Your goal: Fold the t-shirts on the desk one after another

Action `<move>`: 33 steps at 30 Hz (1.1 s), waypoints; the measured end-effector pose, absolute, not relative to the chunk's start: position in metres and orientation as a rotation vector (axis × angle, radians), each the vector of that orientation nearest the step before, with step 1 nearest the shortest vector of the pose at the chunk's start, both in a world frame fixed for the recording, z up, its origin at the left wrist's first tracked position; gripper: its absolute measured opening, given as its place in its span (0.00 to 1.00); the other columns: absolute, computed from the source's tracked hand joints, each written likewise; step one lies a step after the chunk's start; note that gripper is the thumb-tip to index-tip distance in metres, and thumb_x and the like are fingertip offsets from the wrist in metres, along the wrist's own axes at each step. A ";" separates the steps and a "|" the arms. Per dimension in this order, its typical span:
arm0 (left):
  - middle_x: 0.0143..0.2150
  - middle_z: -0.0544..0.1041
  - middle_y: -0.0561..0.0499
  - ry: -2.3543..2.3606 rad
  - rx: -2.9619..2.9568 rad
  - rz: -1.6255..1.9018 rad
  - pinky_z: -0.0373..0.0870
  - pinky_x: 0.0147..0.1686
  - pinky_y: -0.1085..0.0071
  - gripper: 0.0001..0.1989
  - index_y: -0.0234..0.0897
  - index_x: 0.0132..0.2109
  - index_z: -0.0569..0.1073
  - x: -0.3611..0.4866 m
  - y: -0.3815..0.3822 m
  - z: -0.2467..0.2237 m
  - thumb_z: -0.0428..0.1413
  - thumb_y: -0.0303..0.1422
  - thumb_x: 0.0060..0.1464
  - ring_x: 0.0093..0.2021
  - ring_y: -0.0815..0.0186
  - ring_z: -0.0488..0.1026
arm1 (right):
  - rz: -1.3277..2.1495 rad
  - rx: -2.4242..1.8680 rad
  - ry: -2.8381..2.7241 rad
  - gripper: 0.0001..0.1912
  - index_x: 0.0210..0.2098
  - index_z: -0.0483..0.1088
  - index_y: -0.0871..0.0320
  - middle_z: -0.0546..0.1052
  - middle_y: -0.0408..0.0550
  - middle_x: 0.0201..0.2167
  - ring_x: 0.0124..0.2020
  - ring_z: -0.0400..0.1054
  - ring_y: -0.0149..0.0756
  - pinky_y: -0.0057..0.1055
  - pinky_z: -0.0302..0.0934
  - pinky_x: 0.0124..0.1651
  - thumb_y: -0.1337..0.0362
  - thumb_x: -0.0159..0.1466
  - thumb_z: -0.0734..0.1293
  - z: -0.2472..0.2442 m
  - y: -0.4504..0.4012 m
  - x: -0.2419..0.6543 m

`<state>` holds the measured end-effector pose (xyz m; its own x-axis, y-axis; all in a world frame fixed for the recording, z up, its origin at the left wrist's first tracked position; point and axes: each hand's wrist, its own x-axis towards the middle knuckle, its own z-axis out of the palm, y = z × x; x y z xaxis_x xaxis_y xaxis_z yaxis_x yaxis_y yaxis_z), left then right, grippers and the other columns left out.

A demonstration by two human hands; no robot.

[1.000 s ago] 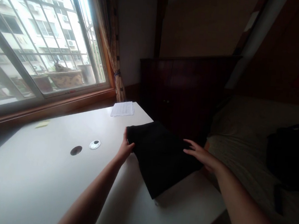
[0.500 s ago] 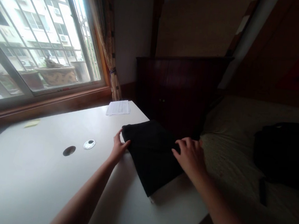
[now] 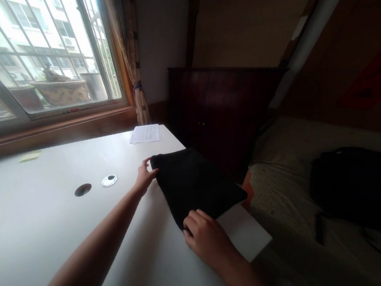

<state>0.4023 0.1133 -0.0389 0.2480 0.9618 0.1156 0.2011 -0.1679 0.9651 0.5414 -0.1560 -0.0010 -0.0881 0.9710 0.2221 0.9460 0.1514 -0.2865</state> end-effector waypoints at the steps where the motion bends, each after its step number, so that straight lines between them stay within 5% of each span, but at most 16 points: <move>1: 0.60 0.61 0.41 1.134 1.607 1.018 0.70 0.56 0.53 0.29 0.45 0.62 0.64 0.402 0.115 -0.037 0.61 0.30 0.55 0.58 0.53 0.69 | 0.107 -1.822 -2.079 0.08 0.33 0.70 0.55 0.75 0.44 0.35 0.39 0.69 0.38 0.36 0.64 0.42 0.75 0.61 0.66 0.001 -0.157 0.542; 9: 0.65 0.55 0.38 1.219 1.724 1.069 0.70 0.58 0.52 0.26 0.41 0.60 0.68 0.402 0.111 -0.040 0.58 0.24 0.55 0.57 0.53 0.71 | 0.329 -1.747 -2.155 0.05 0.31 0.72 0.54 0.76 0.43 0.32 0.37 0.70 0.36 0.33 0.63 0.39 0.69 0.63 0.68 0.024 -0.161 0.552; 12: 0.71 0.52 0.42 1.186 1.884 1.126 0.59 0.66 0.45 0.25 0.46 0.60 0.70 0.402 0.103 -0.039 0.57 0.24 0.56 0.68 0.47 0.60 | 0.312 -1.712 -2.143 0.10 0.31 0.74 0.54 0.77 0.43 0.31 0.36 0.71 0.36 0.34 0.65 0.41 0.65 0.69 0.64 0.027 -0.149 0.562; 16: 0.71 0.62 0.50 0.894 2.258 1.109 0.41 0.72 0.42 0.23 0.53 0.60 0.73 0.410 0.098 -0.039 0.56 0.28 0.60 0.74 0.49 0.47 | 0.076 -1.743 -1.987 0.13 0.47 0.76 0.52 0.79 0.49 0.48 0.51 0.72 0.42 0.42 0.66 0.56 0.61 0.72 0.60 0.021 -0.109 0.585; 20: 0.69 0.66 0.48 0.877 2.319 0.923 0.33 0.71 0.39 0.20 0.53 0.61 0.72 0.417 0.104 -0.050 0.56 0.35 0.63 0.74 0.51 0.49 | -0.041 -1.926 -2.027 0.25 0.65 0.66 0.53 0.63 0.52 0.69 0.70 0.55 0.48 0.50 0.50 0.71 0.53 0.73 0.58 0.001 -0.056 0.614; 25: 0.74 0.59 0.49 0.993 2.280 0.823 0.34 0.70 0.41 0.22 0.53 0.64 0.68 0.416 0.114 -0.063 0.54 0.40 0.64 0.75 0.54 0.47 | -0.013 -2.175 -1.969 0.34 0.71 0.55 0.50 0.51 0.49 0.74 0.74 0.43 0.46 0.51 0.39 0.73 0.43 0.72 0.52 -0.025 -0.022 0.645; 33: 0.74 0.59 0.48 1.006 2.244 0.857 0.34 0.71 0.43 0.24 0.51 0.67 0.66 0.415 0.113 -0.064 0.53 0.41 0.65 0.75 0.54 0.48 | 0.068 -2.369 -1.774 0.40 0.74 0.50 0.51 0.46 0.51 0.75 0.75 0.41 0.51 0.52 0.40 0.73 0.36 0.70 0.47 -0.037 -0.028 0.664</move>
